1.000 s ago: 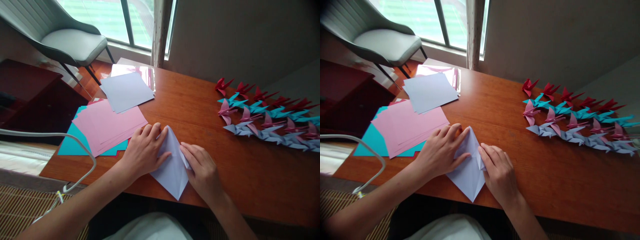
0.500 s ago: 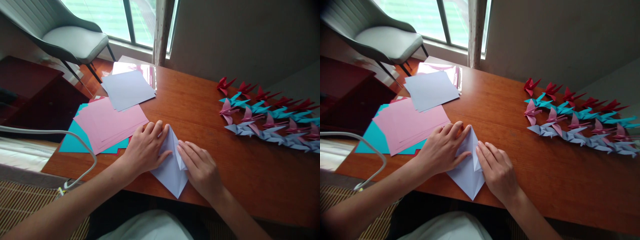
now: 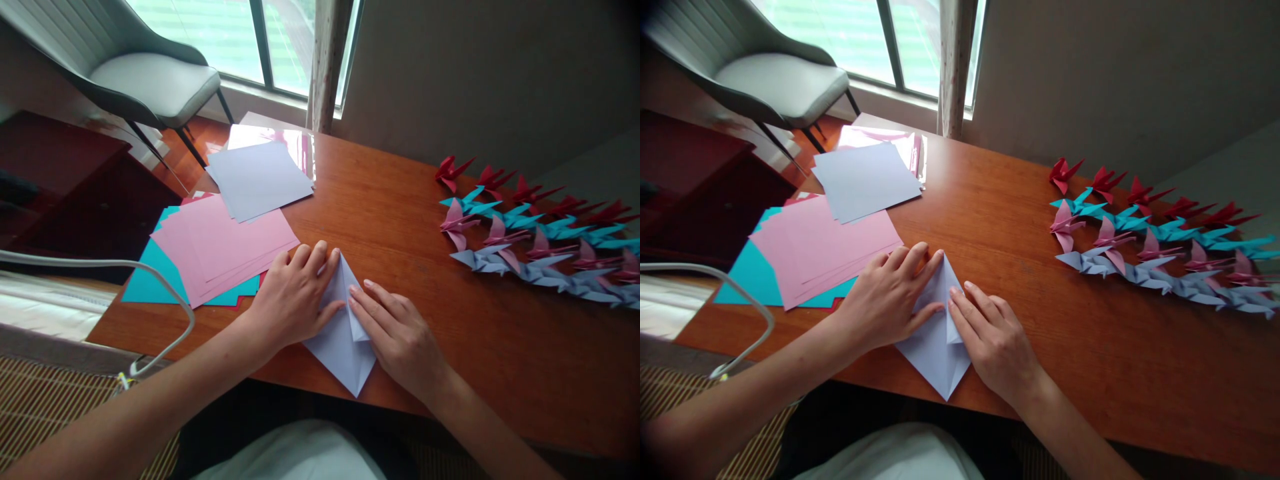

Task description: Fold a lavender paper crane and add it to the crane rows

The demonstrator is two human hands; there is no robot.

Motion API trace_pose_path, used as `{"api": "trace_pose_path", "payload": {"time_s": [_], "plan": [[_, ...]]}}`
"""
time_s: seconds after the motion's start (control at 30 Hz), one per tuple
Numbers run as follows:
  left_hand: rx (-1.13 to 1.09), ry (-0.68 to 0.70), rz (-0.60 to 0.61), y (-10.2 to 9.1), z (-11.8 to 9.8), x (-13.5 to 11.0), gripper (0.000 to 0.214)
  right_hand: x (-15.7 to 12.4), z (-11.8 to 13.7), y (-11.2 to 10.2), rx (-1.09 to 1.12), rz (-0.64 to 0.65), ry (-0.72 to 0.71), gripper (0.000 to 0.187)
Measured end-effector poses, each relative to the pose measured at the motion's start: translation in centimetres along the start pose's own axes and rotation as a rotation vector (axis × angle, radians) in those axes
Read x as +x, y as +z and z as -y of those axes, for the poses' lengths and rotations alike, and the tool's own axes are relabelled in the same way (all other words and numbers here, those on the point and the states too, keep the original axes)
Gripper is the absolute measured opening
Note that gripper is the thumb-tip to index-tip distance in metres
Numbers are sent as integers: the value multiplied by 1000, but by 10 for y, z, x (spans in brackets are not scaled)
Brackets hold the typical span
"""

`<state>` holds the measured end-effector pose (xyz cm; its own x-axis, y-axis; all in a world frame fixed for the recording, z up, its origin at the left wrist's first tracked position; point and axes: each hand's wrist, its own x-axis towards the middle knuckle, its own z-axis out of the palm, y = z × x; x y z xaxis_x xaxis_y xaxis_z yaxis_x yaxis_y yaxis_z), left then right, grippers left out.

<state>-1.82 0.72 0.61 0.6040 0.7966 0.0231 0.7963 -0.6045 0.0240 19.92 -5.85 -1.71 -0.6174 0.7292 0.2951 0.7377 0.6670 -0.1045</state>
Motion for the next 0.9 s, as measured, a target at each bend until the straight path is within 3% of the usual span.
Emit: {"api": "trace_pose_path", "payload": {"time_s": [0.63,0.77,0.9], "plan": [[12,-5,14,-2,0,0,73,4,-2,1,10,-12,5,41],[32,21,-20,-9,-8,-6,59,5,-2,1,-1,-24,2,41],[43,155,-21,-13,-14,-16,41,4,-2,3,-17,-33,-9,39]]}}
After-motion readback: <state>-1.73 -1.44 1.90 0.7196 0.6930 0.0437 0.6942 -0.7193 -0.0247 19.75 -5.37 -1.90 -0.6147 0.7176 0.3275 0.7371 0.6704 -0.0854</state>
